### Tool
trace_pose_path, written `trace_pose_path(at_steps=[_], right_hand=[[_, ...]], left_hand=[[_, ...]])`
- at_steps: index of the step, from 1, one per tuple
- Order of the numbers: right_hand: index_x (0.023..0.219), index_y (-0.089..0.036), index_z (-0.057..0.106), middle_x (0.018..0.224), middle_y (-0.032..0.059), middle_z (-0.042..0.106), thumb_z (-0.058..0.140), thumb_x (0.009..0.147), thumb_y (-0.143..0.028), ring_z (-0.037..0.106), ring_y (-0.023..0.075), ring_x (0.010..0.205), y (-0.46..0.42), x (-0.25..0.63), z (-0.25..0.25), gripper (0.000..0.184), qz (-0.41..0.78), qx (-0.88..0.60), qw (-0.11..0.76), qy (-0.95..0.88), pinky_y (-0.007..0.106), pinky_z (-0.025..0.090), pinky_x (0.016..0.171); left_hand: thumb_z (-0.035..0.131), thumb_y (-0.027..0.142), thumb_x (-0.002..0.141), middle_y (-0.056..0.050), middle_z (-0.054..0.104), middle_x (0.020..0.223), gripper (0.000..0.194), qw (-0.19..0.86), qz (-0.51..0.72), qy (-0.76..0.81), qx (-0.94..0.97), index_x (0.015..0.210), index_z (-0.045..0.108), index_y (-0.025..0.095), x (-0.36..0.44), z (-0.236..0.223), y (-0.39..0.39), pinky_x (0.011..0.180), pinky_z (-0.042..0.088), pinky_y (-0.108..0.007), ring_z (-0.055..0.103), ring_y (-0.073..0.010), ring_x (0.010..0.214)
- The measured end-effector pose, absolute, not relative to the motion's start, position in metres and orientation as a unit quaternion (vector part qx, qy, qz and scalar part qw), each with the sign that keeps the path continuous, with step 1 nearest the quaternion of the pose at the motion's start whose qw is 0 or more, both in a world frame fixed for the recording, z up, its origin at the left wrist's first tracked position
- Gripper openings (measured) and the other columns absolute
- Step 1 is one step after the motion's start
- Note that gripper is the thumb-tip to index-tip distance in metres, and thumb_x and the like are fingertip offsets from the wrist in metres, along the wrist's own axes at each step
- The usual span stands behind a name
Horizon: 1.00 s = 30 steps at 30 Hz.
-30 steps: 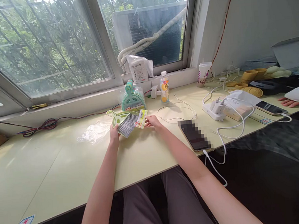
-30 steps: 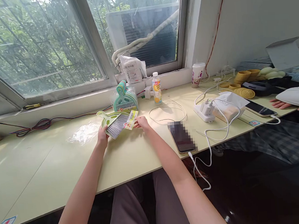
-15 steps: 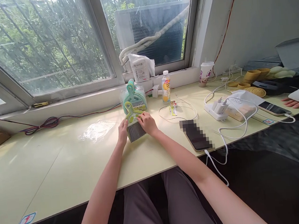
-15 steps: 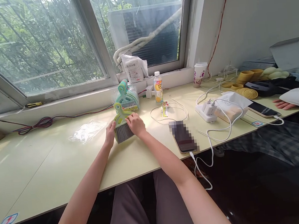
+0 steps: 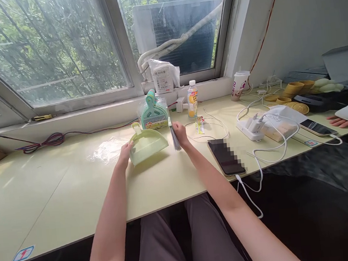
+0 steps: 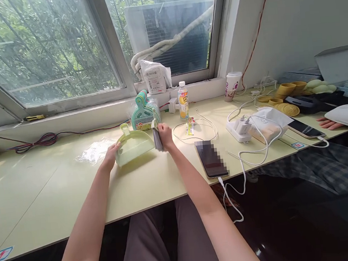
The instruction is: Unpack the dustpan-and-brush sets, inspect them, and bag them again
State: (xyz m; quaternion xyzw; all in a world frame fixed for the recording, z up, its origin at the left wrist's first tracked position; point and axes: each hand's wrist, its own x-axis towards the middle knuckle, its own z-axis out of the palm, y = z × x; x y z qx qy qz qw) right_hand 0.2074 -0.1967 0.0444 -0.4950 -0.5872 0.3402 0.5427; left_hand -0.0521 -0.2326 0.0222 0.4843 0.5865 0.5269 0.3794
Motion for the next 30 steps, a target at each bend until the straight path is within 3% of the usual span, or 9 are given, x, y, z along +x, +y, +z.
trace_pose_path(at_steps=[5,10,14,19,25,30], right_hand=[[0.087,-0.015,0.065,0.100,0.0128,0.059,0.032,0.097,-0.026,0.056,0.0225,0.094,-0.194,0.230,0.031,0.036,0.087,-0.619,0.318,-0.713,0.031,0.041,0.084],[0.103,-0.010,0.064,0.114,0.0193,0.057,0.037,0.095,-0.024,0.049,0.0290,0.111,-0.195,0.226,0.015,0.031,0.005,-0.617,0.207,-0.760,0.038,0.039,0.092],[0.101,-0.012,0.064,0.117,0.0198,0.057,0.038,0.094,-0.022,0.048,0.0297,0.111,-0.193,0.225,0.008,0.029,-0.002,-0.612,0.183,-0.769,0.040,0.038,0.093],[0.103,-0.014,0.063,0.113,0.0174,0.060,0.042,0.093,-0.026,0.050,0.0293,0.107,-0.196,0.224,0.011,0.026,-0.031,-0.608,0.192,-0.770,0.042,0.036,0.091],[0.101,-0.013,0.065,0.115,0.0194,0.061,0.053,0.087,-0.047,0.049,0.0325,0.110,-0.203,0.214,0.017,0.039,0.018,-0.654,0.189,-0.733,0.045,0.034,0.093],[0.099,-0.014,0.068,0.116,0.0173,0.061,0.063,0.078,-0.044,0.050,0.0313,0.112,-0.207,0.212,0.022,0.037,0.072,-0.670,0.159,-0.721,0.043,0.033,0.094]], left_hand=[[0.062,0.032,0.071,-0.003,0.057,0.057,0.015,0.229,0.365,0.715,0.550,0.062,0.061,0.019,-0.087,0.021,-0.240,0.065,0.041,-0.031,0.058,-0.0239,0.071],[0.063,0.027,0.070,-0.008,0.066,0.084,0.011,0.126,0.314,0.752,0.565,0.077,0.067,0.020,-0.094,0.018,-0.242,0.074,0.042,-0.033,0.060,-0.0298,0.094],[0.063,0.028,0.073,-0.012,0.066,0.102,0.019,0.079,0.302,0.771,0.554,0.089,0.069,0.020,-0.099,0.015,-0.239,0.079,0.042,-0.034,0.057,-0.0322,0.104],[0.055,0.038,0.084,-0.013,0.067,0.102,0.026,0.063,0.304,0.772,0.555,0.096,0.069,0.021,-0.097,0.015,-0.239,0.079,0.042,-0.035,0.058,-0.0309,0.101],[0.056,0.034,0.084,-0.012,0.070,0.091,0.018,0.003,0.260,0.796,0.546,0.083,0.069,0.021,-0.093,0.021,-0.243,0.075,0.043,-0.036,0.061,-0.0310,0.093],[0.054,0.041,0.085,-0.016,0.070,0.087,0.027,-0.030,0.202,0.808,0.552,0.075,0.067,0.020,-0.089,0.025,-0.245,0.074,0.043,-0.037,0.063,-0.0335,0.091]])
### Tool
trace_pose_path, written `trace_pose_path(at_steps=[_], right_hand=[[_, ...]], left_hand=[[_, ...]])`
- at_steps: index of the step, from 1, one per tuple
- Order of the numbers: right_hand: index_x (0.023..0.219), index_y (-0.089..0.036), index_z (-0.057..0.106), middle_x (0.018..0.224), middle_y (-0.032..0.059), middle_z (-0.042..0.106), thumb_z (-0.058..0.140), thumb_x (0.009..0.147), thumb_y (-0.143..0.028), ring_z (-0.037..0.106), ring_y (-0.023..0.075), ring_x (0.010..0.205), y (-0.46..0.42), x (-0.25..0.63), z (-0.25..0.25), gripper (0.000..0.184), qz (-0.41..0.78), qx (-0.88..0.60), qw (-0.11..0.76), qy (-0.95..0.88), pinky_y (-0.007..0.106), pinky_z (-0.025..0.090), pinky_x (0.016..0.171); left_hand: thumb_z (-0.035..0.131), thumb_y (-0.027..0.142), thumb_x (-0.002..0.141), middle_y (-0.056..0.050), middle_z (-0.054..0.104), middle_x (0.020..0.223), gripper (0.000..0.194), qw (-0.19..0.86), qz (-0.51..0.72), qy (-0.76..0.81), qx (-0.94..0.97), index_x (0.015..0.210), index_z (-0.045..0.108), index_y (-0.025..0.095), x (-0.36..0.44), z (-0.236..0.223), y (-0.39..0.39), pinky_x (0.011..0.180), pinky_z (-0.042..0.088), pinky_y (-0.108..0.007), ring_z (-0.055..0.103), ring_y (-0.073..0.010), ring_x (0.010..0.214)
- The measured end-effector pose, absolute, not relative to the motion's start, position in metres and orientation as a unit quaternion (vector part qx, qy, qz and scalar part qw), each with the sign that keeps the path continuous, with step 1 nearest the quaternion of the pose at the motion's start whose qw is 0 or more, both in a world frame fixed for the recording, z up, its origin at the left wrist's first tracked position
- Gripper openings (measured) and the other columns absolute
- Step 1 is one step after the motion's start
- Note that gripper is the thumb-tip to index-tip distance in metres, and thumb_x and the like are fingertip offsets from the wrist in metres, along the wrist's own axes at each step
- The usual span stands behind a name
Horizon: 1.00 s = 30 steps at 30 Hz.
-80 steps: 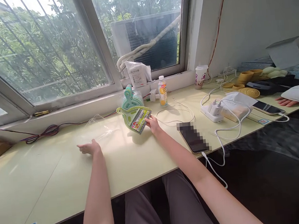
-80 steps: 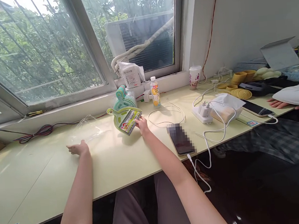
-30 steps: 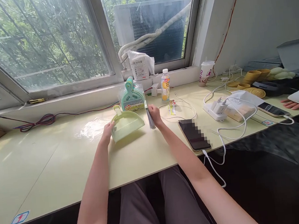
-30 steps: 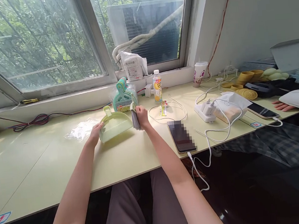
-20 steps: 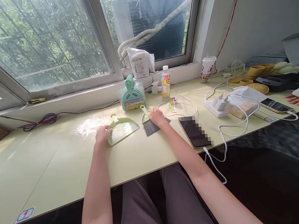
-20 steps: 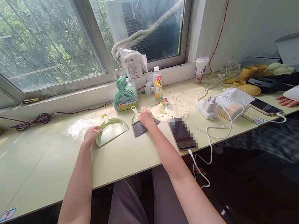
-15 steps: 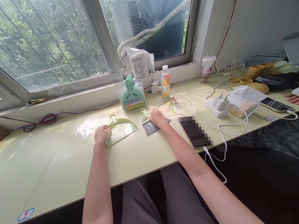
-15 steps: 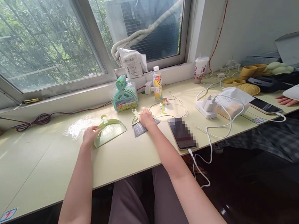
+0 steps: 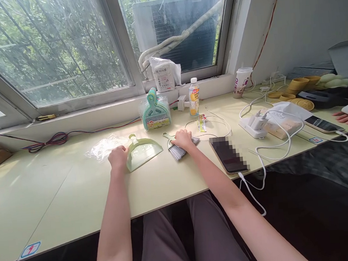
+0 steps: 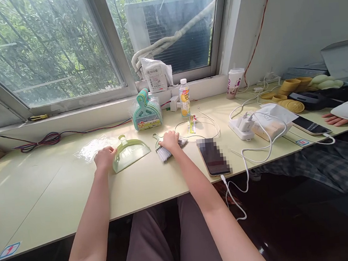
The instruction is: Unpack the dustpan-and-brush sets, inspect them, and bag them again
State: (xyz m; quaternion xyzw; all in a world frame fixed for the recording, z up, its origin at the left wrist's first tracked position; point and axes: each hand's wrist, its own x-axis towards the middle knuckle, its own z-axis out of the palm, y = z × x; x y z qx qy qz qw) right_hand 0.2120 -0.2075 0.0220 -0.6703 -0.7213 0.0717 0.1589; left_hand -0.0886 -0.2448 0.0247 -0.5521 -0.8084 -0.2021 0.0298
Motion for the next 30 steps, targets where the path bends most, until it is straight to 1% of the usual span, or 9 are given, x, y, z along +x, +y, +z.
trace_pose_path(at_steps=[3,6,12,14,19,23,25,27,30], right_hand=[[0.095,-0.015,0.070,0.114,0.0160,0.063,0.063,0.078,-0.039,0.051,0.0301,0.112,-0.209,0.212,0.025,0.030,0.071,-0.680,0.147,-0.715,0.041,0.033,0.093],[0.092,-0.015,0.070,0.111,0.0148,0.064,0.063,0.077,-0.033,0.051,0.0293,0.111,-0.207,0.214,0.026,0.024,0.065,-0.685,0.157,-0.708,0.040,0.034,0.092],[0.091,-0.019,0.067,0.107,0.0097,0.064,0.058,0.080,-0.035,0.050,0.0262,0.109,-0.201,0.216,0.029,0.022,0.076,-0.654,0.276,-0.700,0.038,0.035,0.092],[0.091,-0.021,0.068,0.107,0.0074,0.064,0.059,0.080,-0.036,0.050,0.0250,0.109,-0.203,0.212,0.030,0.020,0.089,-0.619,0.290,-0.724,0.038,0.035,0.092],[0.087,-0.023,0.071,0.108,0.0062,0.063,0.065,0.079,-0.037,0.049,0.0246,0.110,-0.215,0.198,0.031,0.017,0.084,-0.544,0.241,-0.799,0.039,0.034,0.095],[0.091,-0.025,0.073,0.110,0.0061,0.063,0.067,0.080,-0.037,0.049,0.0249,0.111,-0.217,0.196,0.029,0.017,0.096,-0.529,0.223,-0.813,0.039,0.034,0.095],[0.091,-0.026,0.074,0.111,0.0058,0.063,0.068,0.079,-0.038,0.049,0.0251,0.112,-0.215,0.198,0.028,0.018,0.107,-0.522,0.223,-0.816,0.039,0.034,0.095],[0.091,-0.026,0.074,0.111,0.0058,0.064,0.069,0.079,-0.038,0.049,0.0252,0.112,-0.213,0.199,0.026,0.018,0.114,-0.518,0.224,-0.818,0.039,0.035,0.094],[0.090,-0.026,0.074,0.111,0.0056,0.064,0.070,0.079,-0.038,0.050,0.0255,0.112,-0.211,0.199,0.025,0.017,0.115,-0.511,0.232,-0.820,0.039,0.036,0.093]], left_hand=[[0.045,0.041,0.089,-0.016,0.069,0.087,0.033,0.030,-0.165,-0.803,-0.572,0.075,0.066,0.020,-0.084,0.027,-0.247,0.071,0.043,-0.036,0.062,-0.0329,0.090],[0.038,0.038,0.091,-0.014,0.068,0.087,0.035,0.014,-0.133,-0.787,-0.602,0.073,0.062,0.021,-0.078,0.028,-0.249,0.067,0.040,-0.033,0.062,-0.0300,0.087],[0.037,0.032,0.089,-0.009,0.063,0.075,0.032,-0.015,-0.131,-0.731,-0.669,0.062,0.051,0.021,-0.045,0.029,-0.252,0.059,0.032,-0.030,0.059,-0.0244,0.074],[0.038,0.031,0.087,-0.007,0.062,0.072,0.031,-0.033,-0.138,-0.703,-0.697,0.060,0.049,0.022,-0.027,0.030,-0.254,0.058,0.030,-0.030,0.058,-0.0230,0.071],[0.039,0.037,0.088,-0.003,0.062,0.066,0.036,-0.134,-0.157,-0.618,-0.758,0.058,0.049,0.021,0.012,0.029,-0.263,0.059,0.032,-0.029,0.054,-0.0188,0.063],[0.041,0.040,0.090,-0.002,0.065,0.071,0.034,-0.191,-0.198,-0.522,-0.807,0.066,0.058,0.021,0.022,0.029,-0.266,0.064,0.039,-0.028,0.058,-0.0177,0.068],[0.048,0.040,0.088,-0.002,0.066,0.078,0.026,-0.148,-0.220,-0.506,-0.821,0.075,0.061,0.021,0.021,0.031,-0.267,0.066,0.041,-0.029,0.059,-0.0186,0.074],[0.057,0.037,0.084,-0.005,0.066,0.087,0.017,-0.043,-0.243,-0.507,-0.826,0.084,0.063,0.021,0.015,0.034,-0.266,0.070,0.044,-0.031,0.059,-0.0216,0.084],[0.065,0.028,0.079,-0.010,0.063,0.107,0.022,0.107,-0.231,-0.489,-0.834,0.100,0.064,0.022,0.005,0.037,-0.264,0.082,0.045,-0.038,0.055,-0.0277,0.102]])
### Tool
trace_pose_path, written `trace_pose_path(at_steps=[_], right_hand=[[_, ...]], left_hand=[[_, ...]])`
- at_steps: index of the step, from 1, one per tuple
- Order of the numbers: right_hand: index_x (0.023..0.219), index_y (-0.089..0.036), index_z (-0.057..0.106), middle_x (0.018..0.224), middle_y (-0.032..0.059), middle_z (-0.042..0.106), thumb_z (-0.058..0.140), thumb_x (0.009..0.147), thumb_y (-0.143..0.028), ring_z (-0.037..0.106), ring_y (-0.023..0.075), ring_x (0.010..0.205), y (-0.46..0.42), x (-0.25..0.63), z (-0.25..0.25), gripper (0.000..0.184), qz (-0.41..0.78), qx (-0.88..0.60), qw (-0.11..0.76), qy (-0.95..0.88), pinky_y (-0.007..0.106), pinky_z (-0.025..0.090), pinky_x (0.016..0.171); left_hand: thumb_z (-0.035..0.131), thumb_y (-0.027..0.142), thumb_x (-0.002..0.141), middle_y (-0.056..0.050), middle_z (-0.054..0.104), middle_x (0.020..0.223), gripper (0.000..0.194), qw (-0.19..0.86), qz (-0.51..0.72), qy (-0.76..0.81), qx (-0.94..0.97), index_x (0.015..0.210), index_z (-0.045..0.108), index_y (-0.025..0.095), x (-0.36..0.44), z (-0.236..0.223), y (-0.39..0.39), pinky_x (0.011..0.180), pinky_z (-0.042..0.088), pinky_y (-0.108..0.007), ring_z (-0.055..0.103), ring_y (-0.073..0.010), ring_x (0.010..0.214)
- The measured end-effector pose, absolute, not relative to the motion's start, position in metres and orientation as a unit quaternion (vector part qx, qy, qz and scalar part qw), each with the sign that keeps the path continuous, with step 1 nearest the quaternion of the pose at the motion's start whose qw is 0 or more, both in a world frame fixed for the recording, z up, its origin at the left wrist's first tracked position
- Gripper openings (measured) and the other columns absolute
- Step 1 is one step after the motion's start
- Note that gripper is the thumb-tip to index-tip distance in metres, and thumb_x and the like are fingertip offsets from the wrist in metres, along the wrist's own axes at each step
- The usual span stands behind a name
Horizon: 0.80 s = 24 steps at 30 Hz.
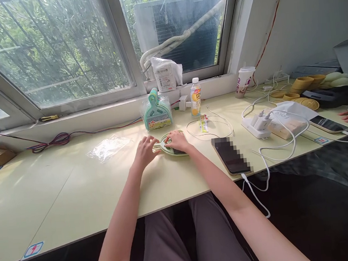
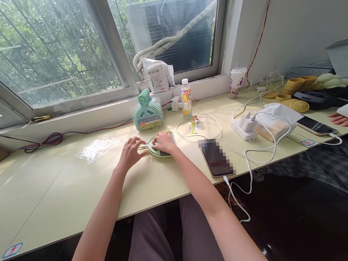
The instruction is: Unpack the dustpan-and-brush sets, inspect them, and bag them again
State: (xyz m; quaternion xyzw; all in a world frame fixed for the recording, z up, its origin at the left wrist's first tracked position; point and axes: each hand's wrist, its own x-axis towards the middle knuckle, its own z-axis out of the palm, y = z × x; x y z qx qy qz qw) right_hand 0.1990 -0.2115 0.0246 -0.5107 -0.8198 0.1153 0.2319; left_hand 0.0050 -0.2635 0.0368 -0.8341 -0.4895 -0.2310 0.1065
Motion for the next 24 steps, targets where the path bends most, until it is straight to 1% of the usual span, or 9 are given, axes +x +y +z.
trace_pose_path(at_steps=[2,4,8,10,14,18,20,22,24], right_hand=[[0.089,-0.025,0.074,0.111,0.0053,0.065,0.070,0.078,-0.038,0.050,0.0256,0.112,-0.211,0.198,0.024,0.017,0.122,-0.505,0.240,-0.820,0.038,0.036,0.092],[0.088,-0.025,0.074,0.110,0.0052,0.066,0.071,0.078,-0.039,0.051,0.0254,0.112,-0.211,0.197,0.022,0.017,0.131,-0.500,0.246,-0.820,0.038,0.037,0.092],[0.087,-0.025,0.074,0.107,0.0047,0.067,0.072,0.078,-0.039,0.053,0.0248,0.111,-0.210,0.195,0.019,0.017,0.145,-0.502,0.260,-0.812,0.036,0.038,0.092],[0.086,-0.025,0.074,0.105,0.0037,0.068,0.072,0.077,-0.038,0.053,0.0238,0.110,-0.208,0.195,0.017,0.017,0.158,-0.499,0.266,-0.809,0.034,0.039,0.091],[0.085,-0.024,0.073,0.102,0.0014,0.069,0.073,0.076,-0.037,0.055,0.0214,0.106,-0.205,0.198,0.016,0.016,0.178,-0.482,0.258,-0.818,0.029,0.041,0.084],[0.084,-0.024,0.072,0.100,0.0002,0.071,0.073,0.074,-0.038,0.056,0.0206,0.104,-0.204,0.200,0.017,0.017,0.171,-0.484,0.242,-0.824,0.027,0.042,0.080],[0.084,-0.024,0.072,0.099,0.0000,0.071,0.072,0.075,-0.038,0.057,0.0203,0.104,-0.206,0.199,0.018,0.017,0.152,-0.488,0.237,-0.826,0.028,0.041,0.082],[0.083,-0.025,0.070,0.096,-0.0005,0.072,0.071,0.074,-0.037,0.058,0.0202,0.102,-0.208,0.197,0.019,0.016,0.132,-0.495,0.239,-0.825,0.030,0.040,0.086],[0.082,-0.025,0.068,0.094,-0.0012,0.072,0.070,0.073,-0.036,0.059,0.0198,0.099,-0.211,0.194,0.023,0.014,0.122,-0.507,0.251,-0.816,0.032,0.039,0.090]], left_hand=[[0.063,0.020,0.080,-0.011,0.061,0.113,0.025,0.150,-0.192,-0.465,-0.851,0.105,0.064,0.022,0.000,0.035,-0.261,0.088,0.045,-0.042,0.054,-0.0288,0.106],[0.054,0.011,0.084,-0.011,0.063,0.111,0.025,0.164,-0.163,-0.448,-0.863,0.103,0.064,0.021,-0.003,0.029,-0.259,0.088,0.046,-0.042,0.056,-0.0273,0.105],[0.039,0.000,0.085,-0.012,0.065,0.109,0.036,0.177,-0.158,-0.431,-0.871,0.101,0.065,0.019,-0.002,0.016,-0.253,0.092,0.047,-0.041,0.060,-0.0245,0.104],[0.037,-0.002,0.084,-0.013,0.065,0.110,0.038,0.172,-0.152,-0.435,-0.871,0.102,0.065,0.018,-0.001,0.013,-0.251,0.089,0.050,-0.039,0.061,-0.0246,0.104],[0.037,-0.002,0.083,-0.014,0.066,0.109,0.038,0.149,-0.092,-0.480,-0.860,0.104,0.063,0.016,0.001,0.014,-0.249,0.073,0.053,-0.035,0.065,-0.0245,0.096],[0.034,-0.001,0.084,-0.013,0.067,0.105,0.039,0.138,-0.053,-0.501,-0.853,0.103,0.063,0.016,0.002,0.015,-0.251,0.072,0.053,-0.034,0.066,-0.0234,0.090],[0.034,0.000,0.085,-0.014,0.066,0.109,0.039,0.116,-0.077,-0.497,-0.857,0.104,0.064,0.017,0.001,0.014,-0.253,0.076,0.053,-0.036,0.065,-0.0242,0.095],[0.037,0.003,0.086,-0.013,0.063,0.117,0.038,0.093,-0.139,-0.491,-0.855,0.108,0.064,0.020,0.001,0.015,-0.255,0.087,0.052,-0.040,0.062,-0.0252,0.106],[0.042,0.009,0.087,-0.012,0.056,0.130,0.037,0.083,-0.249,-0.499,-0.826,0.116,0.061,0.022,0.002,0.016,-0.255,0.102,0.043,-0.047,0.053,-0.0272,0.122]])
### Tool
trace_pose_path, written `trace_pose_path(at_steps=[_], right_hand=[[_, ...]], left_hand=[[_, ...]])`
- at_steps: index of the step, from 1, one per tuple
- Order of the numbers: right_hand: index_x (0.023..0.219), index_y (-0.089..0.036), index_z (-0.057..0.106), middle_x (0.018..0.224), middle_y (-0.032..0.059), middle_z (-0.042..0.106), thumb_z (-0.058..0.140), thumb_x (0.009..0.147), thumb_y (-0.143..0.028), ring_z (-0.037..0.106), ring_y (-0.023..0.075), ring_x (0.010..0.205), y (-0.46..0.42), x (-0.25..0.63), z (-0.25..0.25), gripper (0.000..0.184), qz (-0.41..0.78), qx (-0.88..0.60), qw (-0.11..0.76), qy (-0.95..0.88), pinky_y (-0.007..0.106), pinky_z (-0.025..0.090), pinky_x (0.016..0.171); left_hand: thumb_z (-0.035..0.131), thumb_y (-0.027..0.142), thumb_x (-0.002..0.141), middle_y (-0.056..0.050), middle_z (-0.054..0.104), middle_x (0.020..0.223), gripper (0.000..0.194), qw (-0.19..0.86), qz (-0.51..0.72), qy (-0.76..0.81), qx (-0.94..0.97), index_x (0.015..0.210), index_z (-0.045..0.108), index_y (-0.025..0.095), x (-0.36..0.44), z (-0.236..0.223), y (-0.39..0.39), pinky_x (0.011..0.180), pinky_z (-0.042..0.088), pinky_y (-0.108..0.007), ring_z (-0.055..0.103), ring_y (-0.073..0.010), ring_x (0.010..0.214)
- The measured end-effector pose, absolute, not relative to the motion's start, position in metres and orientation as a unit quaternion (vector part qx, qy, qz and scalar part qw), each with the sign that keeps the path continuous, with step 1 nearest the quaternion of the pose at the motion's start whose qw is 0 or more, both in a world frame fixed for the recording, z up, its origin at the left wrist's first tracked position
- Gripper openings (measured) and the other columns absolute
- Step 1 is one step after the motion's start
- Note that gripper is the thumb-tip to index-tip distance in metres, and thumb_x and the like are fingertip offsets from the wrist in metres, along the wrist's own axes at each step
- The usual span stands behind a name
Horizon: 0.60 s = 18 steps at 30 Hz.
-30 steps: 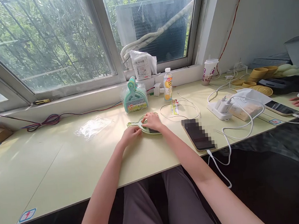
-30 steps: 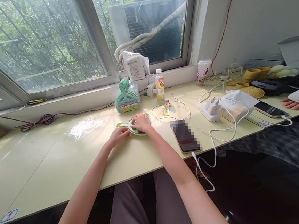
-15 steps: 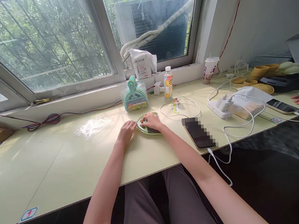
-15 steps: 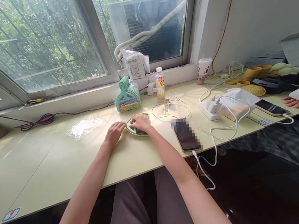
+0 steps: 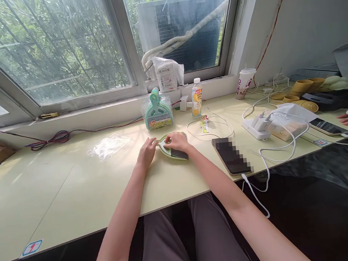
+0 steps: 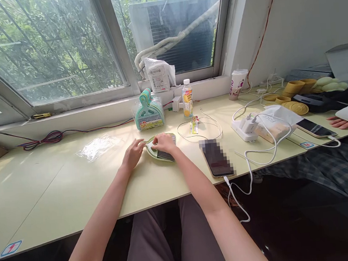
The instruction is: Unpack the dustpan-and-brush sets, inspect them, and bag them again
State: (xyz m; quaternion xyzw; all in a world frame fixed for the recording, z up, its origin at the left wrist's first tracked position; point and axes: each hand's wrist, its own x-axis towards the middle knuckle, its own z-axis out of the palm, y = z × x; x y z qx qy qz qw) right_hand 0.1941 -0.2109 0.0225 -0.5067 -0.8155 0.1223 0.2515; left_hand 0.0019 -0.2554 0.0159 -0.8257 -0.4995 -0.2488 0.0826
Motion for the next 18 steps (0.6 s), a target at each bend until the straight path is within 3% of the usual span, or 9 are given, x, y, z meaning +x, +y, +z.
trace_pose_path(at_steps=[3,5,7,9,14,18], right_hand=[[0.083,-0.023,0.064,0.094,0.0007,0.070,0.063,0.078,-0.032,0.060,0.0198,0.095,-0.217,0.189,0.028,0.010,0.107,-0.545,0.313,-0.770,0.032,0.040,0.087],[0.085,-0.022,0.061,0.094,0.0039,0.068,0.057,0.080,-0.030,0.060,0.0207,0.092,-0.220,0.185,0.031,0.010,0.087,-0.572,0.364,-0.730,0.031,0.041,0.082],[0.087,-0.021,0.059,0.094,0.0061,0.066,0.053,0.082,-0.030,0.059,0.0214,0.090,-0.223,0.182,0.032,0.011,0.072,-0.584,0.400,-0.703,0.030,0.042,0.078],[0.089,-0.021,0.058,0.095,0.0064,0.065,0.051,0.083,-0.029,0.059,0.0208,0.090,-0.222,0.180,0.032,0.012,0.078,-0.572,0.417,-0.702,0.029,0.042,0.078],[0.104,-0.020,0.058,0.109,0.0088,0.064,0.041,0.091,-0.029,0.058,0.0200,0.098,-0.206,0.200,0.032,0.023,0.111,-0.564,0.432,-0.695,0.030,0.044,0.084],[0.124,-0.014,0.055,0.138,0.0191,0.048,0.040,0.089,-0.016,0.034,0.0309,0.133,-0.189,0.241,0.019,0.038,-0.024,-0.709,0.407,-0.575,0.051,0.029,0.103]], left_hand=[[0.054,0.029,0.088,-0.014,0.040,0.146,0.047,0.006,-0.461,-0.541,-0.704,0.134,0.046,0.024,0.010,0.020,-0.255,0.110,0.032,-0.051,0.037,-0.0301,0.137],[0.053,0.046,0.087,-0.017,0.045,0.141,0.056,-0.173,-0.537,-0.556,-0.611,0.137,0.041,0.023,0.019,0.023,-0.254,0.103,0.041,-0.049,0.047,-0.0304,0.129],[0.052,0.054,0.084,-0.015,0.057,0.125,0.058,-0.392,-0.505,-0.526,-0.561,0.131,0.044,0.022,0.029,0.025,-0.255,0.091,0.049,-0.045,0.061,-0.0279,0.111],[0.055,0.052,0.081,-0.011,0.064,0.109,0.053,-0.522,-0.445,-0.477,-0.549,0.123,0.050,0.021,0.036,0.026,-0.257,0.083,0.052,-0.041,0.066,-0.0244,0.096],[0.054,0.035,0.073,-0.003,0.065,0.087,0.038,-0.538,-0.456,-0.491,-0.511,0.107,0.054,0.019,0.031,0.026,-0.257,0.073,0.052,-0.033,0.064,-0.0177,0.077],[0.044,0.034,0.073,-0.002,0.062,0.080,0.031,-0.502,-0.478,-0.541,-0.476,0.098,0.055,0.021,0.011,0.023,-0.251,0.065,0.051,-0.030,0.061,-0.0167,0.071]])
